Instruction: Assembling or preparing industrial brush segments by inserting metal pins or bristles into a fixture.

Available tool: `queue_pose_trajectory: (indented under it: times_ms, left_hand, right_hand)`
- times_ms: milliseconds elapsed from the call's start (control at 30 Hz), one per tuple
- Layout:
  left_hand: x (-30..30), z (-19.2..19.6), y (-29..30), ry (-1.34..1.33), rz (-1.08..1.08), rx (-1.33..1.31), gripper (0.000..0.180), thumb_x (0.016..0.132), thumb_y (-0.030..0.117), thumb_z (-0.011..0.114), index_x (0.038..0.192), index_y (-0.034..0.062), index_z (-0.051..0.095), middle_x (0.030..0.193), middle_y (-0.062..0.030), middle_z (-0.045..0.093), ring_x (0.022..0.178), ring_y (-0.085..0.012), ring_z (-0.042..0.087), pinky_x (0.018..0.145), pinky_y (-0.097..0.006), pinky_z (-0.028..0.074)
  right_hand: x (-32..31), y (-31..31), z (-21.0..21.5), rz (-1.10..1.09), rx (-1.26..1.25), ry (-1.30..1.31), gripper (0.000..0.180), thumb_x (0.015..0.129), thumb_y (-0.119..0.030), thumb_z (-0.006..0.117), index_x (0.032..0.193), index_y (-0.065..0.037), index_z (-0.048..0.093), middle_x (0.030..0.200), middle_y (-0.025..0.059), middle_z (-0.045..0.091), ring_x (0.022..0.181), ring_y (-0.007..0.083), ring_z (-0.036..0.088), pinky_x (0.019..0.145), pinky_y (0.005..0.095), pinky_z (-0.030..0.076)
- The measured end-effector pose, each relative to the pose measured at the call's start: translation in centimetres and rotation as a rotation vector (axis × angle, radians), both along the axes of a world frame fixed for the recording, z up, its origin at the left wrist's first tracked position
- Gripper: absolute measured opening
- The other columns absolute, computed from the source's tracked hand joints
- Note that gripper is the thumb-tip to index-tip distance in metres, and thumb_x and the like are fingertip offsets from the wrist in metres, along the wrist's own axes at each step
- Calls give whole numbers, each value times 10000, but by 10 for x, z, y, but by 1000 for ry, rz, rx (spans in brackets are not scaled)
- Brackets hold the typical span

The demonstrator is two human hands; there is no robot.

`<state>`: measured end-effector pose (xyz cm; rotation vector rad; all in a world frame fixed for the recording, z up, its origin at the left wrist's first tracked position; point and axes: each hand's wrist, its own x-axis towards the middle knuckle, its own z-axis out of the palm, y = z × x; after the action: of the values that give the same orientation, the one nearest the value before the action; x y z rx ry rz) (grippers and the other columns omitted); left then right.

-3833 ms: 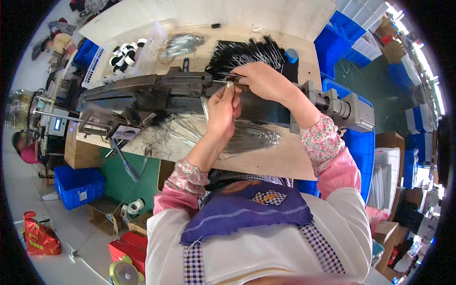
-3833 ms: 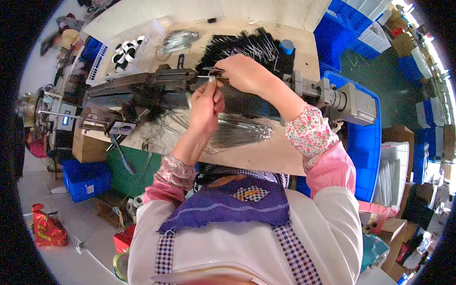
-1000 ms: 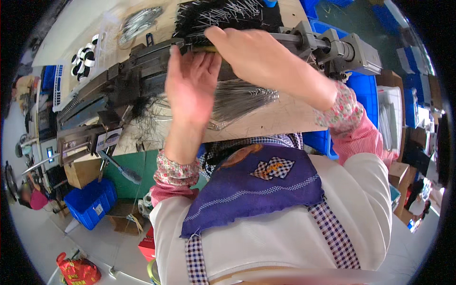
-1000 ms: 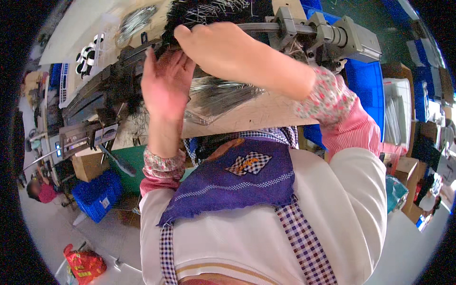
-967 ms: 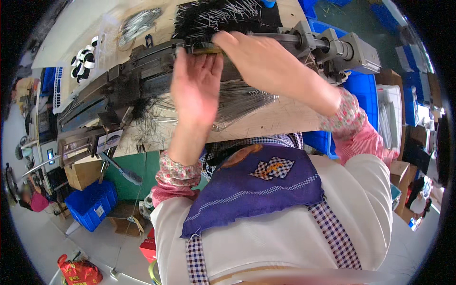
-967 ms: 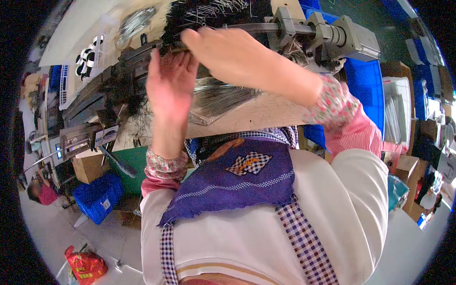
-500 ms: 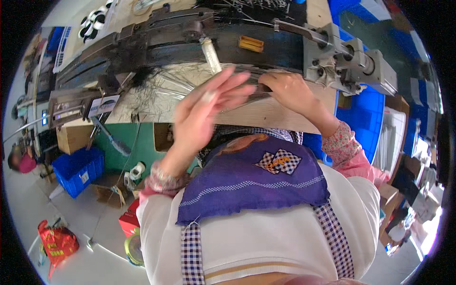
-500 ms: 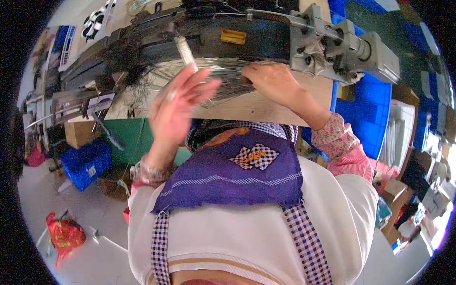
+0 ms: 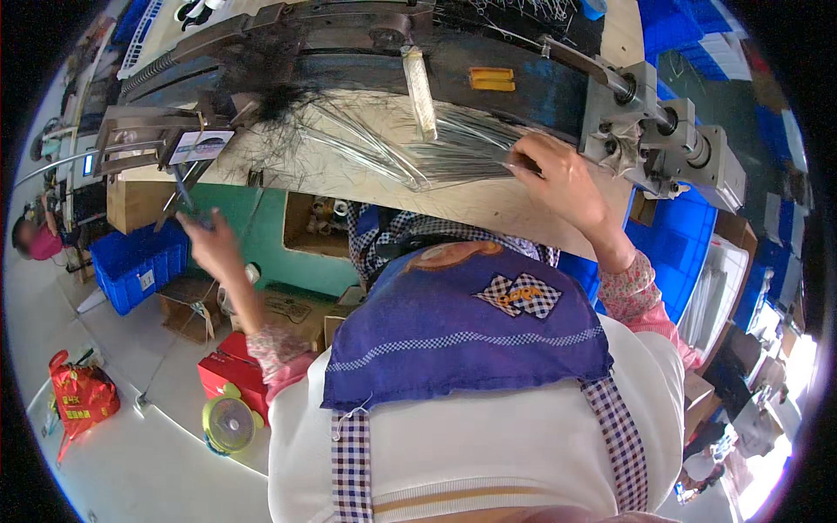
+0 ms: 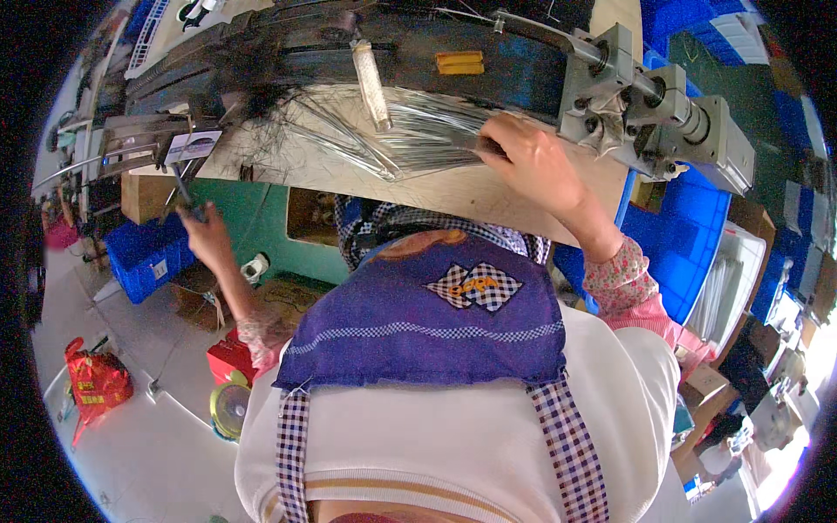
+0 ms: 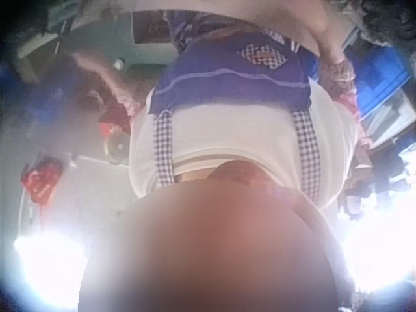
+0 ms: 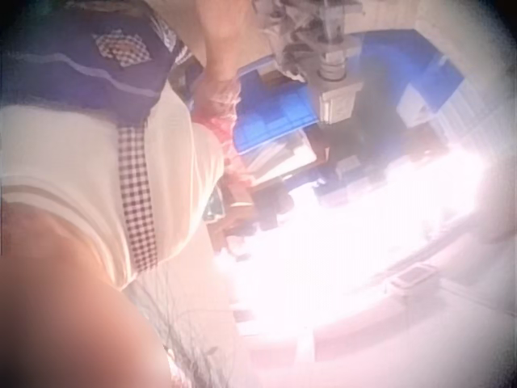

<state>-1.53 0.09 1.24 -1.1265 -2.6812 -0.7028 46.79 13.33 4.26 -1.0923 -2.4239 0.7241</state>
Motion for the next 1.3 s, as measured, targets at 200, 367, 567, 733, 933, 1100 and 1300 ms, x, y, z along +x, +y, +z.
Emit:
queue_pose_trajectory:
  times_ms: [200, 367, 567, 733, 933, 1100, 1300]
  left_hand:
    - [133, 32, 45, 132, -1045, 0, 666, 727, 250, 726, 1300, 13, 485, 1369, -139, 454, 1315, -306, 377, 1084, -489, 288]
    - [143, 15, 81, 15, -1402, -211, 971, 611, 423, 765, 1397, 25, 358, 1468, -126, 328, 1377, -291, 273, 1130, -494, 214]
    - [115, -20, 68, 433, -1456, -295, 914, 640, 427, 730, 1396, 54, 376, 1279, -101, 445, 1222, -279, 428, 1121, -472, 259]
    - [109, -24, 57, 491, -1541, -109, 496, 737, 103, 588, 1231, 71, 556, 1005, -55, 529, 958, -225, 519, 916, -408, 417]
    - [175, 4, 76, 212, -1516, 105, 226, 723, 128, 602, 940, 72, 573, 941, -72, 570, 825, -244, 580, 776, -388, 472]
    - [251, 7, 108, 207, -1431, -139, 196, 746, 140, 594, 924, 67, 557, 956, -76, 583, 850, -244, 589, 774, -379, 456]
    - [287, 5, 129, 88, -1466, 20, 564, 773, 317, 652, 1239, 34, 506, 1152, -115, 491, 1084, -289, 454, 942, -449, 343]
  right_hand:
    - [0, -10, 18, -117, 65, -82, 140, 824, -137, 627, 904, -37, 570, 877, 127, 612, 789, 343, 614, 663, 408, 507]
    - [4, -10, -3, -138, 93, -160, 230, 846, -206, 636, 1015, -74, 554, 943, 131, 637, 824, 343, 632, 670, 419, 512]
    - [2, -36, 9, -268, -112, -146, 319, 863, -178, 632, 1151, -75, 540, 923, 146, 659, 816, 345, 641, 697, 400, 498]
    - [4, -43, -4, -319, -116, 0, 289, 872, -164, 629, 1134, -61, 562, 883, 151, 657, 780, 307, 647, 676, 367, 489]
    - [9, -45, 23, -429, -223, 145, 242, 878, -180, 633, 1078, -49, 600, 907, 169, 660, 787, 345, 642, 673, 370, 494]
    - [15, -42, 21, -486, -222, 327, 231, 877, -138, 633, 1046, 16, 598, 883, 183, 648, 782, 358, 632, 691, 365, 490]
    - [34, -55, -18, -494, 75, 71, 257, 905, -83, 531, 1119, 58, 544, 1082, 229, 547, 1010, 382, 546, 852, 396, 470]
